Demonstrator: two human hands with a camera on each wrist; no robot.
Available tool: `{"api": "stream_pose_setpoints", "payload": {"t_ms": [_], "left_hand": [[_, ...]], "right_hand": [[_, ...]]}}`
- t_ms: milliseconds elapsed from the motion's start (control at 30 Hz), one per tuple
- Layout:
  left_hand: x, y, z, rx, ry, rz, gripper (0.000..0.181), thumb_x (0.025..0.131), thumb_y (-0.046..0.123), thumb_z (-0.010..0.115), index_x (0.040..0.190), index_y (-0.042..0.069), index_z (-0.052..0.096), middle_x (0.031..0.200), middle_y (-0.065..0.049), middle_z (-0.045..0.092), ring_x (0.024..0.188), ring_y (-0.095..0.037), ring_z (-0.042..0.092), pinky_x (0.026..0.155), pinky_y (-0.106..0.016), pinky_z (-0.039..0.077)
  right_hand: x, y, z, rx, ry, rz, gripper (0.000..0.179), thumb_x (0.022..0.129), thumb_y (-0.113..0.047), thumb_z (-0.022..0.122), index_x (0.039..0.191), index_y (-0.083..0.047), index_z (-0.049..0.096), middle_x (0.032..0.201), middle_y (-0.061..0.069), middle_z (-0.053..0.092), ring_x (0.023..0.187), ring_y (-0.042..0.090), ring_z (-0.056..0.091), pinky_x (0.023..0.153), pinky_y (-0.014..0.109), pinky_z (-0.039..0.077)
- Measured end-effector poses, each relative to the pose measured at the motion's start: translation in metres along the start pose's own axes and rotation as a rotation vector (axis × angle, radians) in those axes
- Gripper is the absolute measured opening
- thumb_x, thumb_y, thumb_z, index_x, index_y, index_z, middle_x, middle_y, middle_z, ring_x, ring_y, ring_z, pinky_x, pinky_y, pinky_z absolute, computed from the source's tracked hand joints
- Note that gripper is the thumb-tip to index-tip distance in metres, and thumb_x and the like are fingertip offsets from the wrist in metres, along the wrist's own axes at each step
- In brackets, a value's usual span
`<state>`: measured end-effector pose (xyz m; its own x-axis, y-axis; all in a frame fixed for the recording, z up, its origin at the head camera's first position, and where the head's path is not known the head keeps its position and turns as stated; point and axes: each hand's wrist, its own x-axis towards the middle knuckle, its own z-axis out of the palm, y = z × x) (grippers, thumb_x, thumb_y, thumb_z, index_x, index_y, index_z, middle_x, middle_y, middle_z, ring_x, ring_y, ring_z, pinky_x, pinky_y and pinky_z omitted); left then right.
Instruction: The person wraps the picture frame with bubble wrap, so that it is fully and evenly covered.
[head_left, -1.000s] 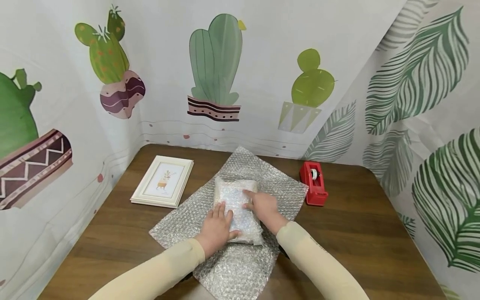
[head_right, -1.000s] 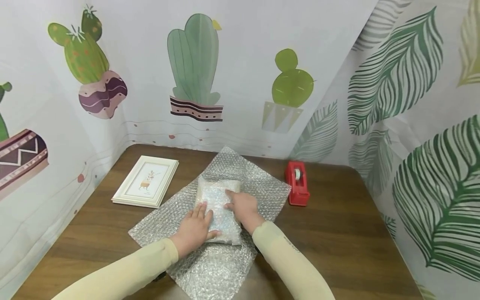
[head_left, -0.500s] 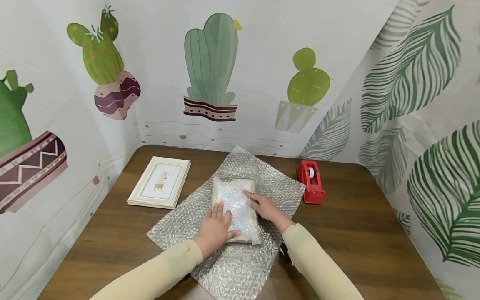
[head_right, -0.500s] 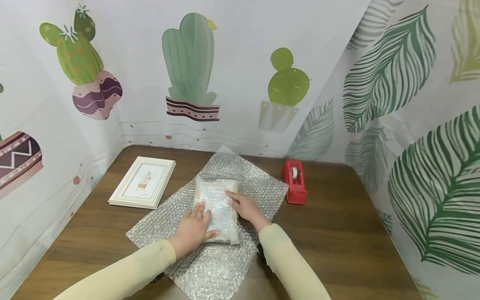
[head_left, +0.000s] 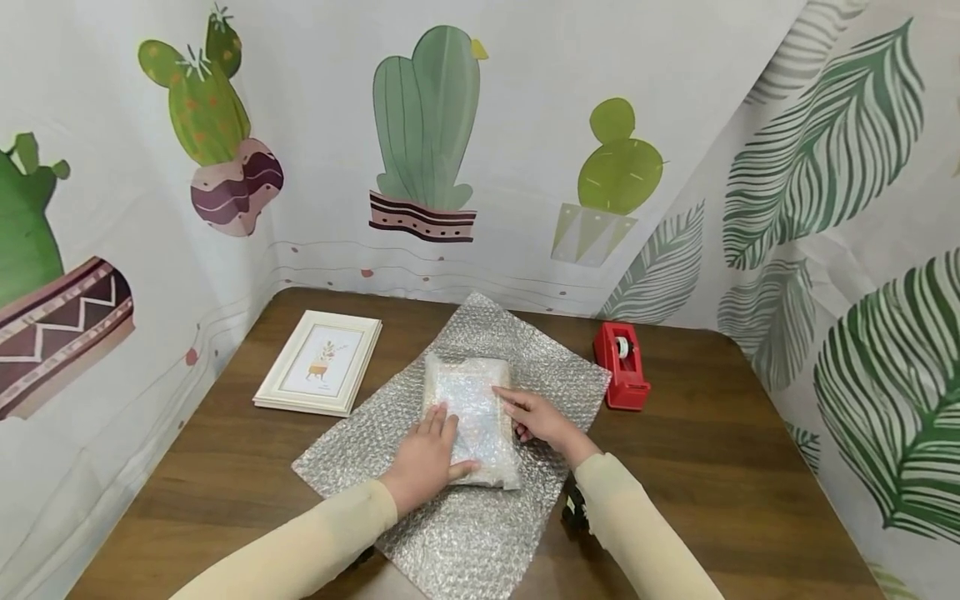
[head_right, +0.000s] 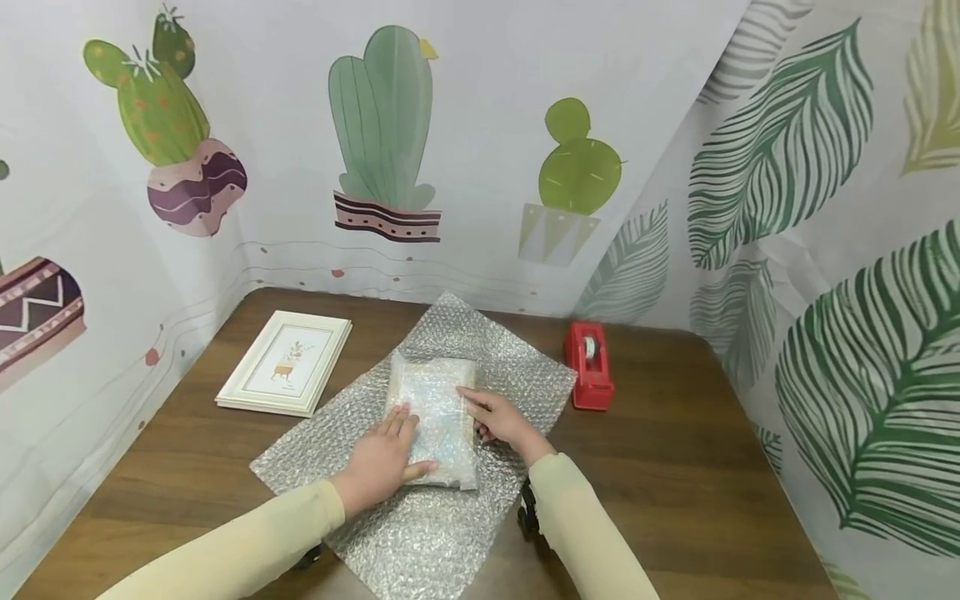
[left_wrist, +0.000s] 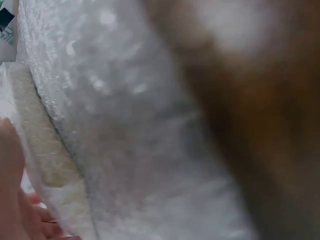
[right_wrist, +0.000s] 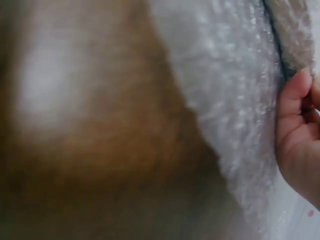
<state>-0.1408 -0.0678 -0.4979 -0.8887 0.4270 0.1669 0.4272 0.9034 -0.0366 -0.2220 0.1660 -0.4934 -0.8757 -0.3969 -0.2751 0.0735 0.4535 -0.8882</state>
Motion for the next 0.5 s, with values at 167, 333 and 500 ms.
{"api": "stream_pose_setpoints", "payload": {"t_ms": [167, 333, 500], "left_hand": [[0.0, -0.004, -0.004, -0.138, -0.033, -0.029, 0.081, 0.09, 0.068, 0.061, 0.137, 0.002, 0.056, 0.15, -0.025, 0.053, 0.139, -0.039, 0.054, 0.105, -0.056, 0.053], [0.005, -0.001, -0.012, -0.228, -0.092, -0.087, 0.083, 0.085, 0.066, 0.068, 0.136, 0.002, 0.056, 0.152, -0.025, 0.051, 0.141, -0.04, 0.051, 0.108, -0.062, 0.048], [0.007, 0.005, -0.015, -0.251, -0.113, -0.128, 0.083, 0.081, 0.062, 0.072, 0.135, 0.001, 0.056, 0.151, -0.027, 0.051, 0.142, -0.04, 0.049, 0.107, -0.063, 0.047]], "right_hand": [[-0.004, 0.006, 0.002, 0.09, 0.052, 0.028, 0.047, 0.109, -0.011, 0.047, 0.155, -0.01, 0.045, 0.085, 0.004, 0.056, 0.076, 0.013, 0.056, 0.069, 0.027, 0.056], [-0.027, -0.013, 0.024, -0.1, 0.223, -0.02, 0.048, 0.108, -0.016, 0.05, 0.153, 0.001, 0.044, 0.125, 0.029, 0.061, 0.105, 0.037, 0.066, 0.09, 0.049, 0.06], [-0.05, -0.027, 0.051, -0.525, 0.323, -0.146, 0.069, 0.1, -0.025, 0.064, 0.151, 0.013, 0.038, 0.157, 0.035, 0.038, 0.142, 0.054, 0.042, 0.115, 0.064, 0.039]]}}
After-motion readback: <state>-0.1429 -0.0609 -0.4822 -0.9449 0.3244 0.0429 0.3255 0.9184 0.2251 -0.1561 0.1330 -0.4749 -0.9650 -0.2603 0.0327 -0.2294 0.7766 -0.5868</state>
